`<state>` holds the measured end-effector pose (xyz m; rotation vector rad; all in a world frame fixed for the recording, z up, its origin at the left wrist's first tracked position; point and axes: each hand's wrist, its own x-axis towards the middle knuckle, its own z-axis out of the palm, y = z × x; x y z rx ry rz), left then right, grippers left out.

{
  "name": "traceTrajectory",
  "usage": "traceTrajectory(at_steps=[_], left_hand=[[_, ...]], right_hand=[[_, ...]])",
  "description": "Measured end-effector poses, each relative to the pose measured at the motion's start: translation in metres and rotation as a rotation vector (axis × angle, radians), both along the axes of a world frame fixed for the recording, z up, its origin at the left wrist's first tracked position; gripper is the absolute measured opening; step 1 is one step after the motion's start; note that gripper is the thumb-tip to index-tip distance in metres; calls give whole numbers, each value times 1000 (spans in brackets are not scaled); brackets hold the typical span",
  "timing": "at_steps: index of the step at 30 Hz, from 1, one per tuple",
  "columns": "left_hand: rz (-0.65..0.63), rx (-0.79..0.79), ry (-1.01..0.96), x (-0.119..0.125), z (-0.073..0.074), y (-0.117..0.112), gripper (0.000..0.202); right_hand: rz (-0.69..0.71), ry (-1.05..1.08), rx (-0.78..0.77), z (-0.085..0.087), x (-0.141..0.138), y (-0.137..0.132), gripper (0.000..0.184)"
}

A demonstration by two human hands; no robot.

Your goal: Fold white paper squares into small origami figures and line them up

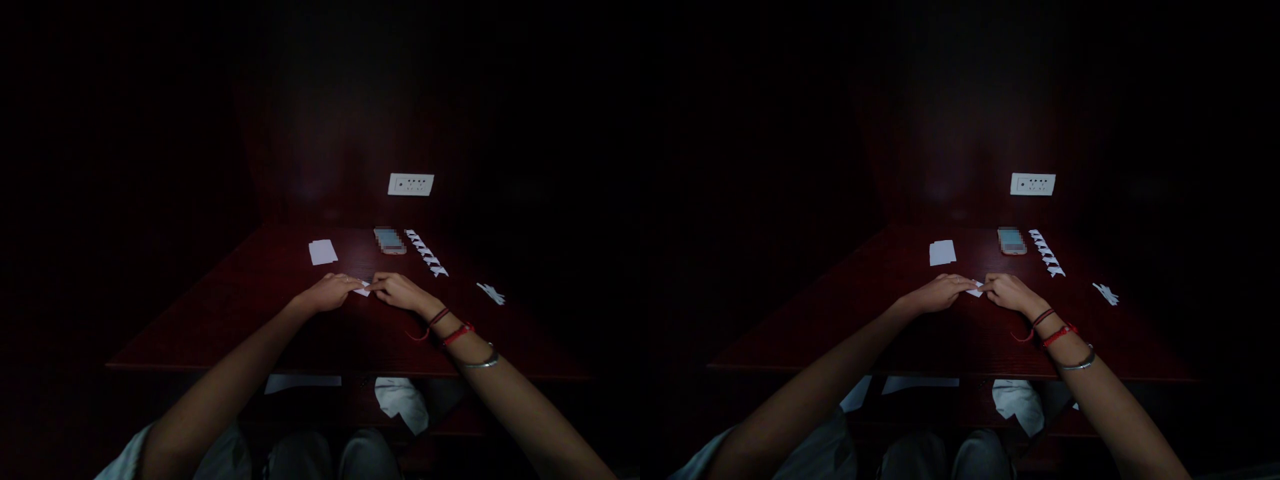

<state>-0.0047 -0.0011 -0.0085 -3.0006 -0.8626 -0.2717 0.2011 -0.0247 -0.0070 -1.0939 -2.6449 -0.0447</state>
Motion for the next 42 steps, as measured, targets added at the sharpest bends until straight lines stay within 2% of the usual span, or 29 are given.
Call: traceTrajectory(at_steps=[10,19,29,35,42], left_hand=[[19,38,22,0,-2,2,44],[-33,45,-15,0,-1,1,42],[-68,49,-9,4,-5,3,48],[-20,73,-3,6,-2,-1,47],[-71,37,16,7,-7,4,52]], right_hand=[[1,9,-13,4,3,1,27],[-83,166,62,2,17,10,29],[-103,224,-24,-7,11,21,25],[-147,281,-80,-7,11,22,22],[-169,340,-119,-11,10,25,22]])
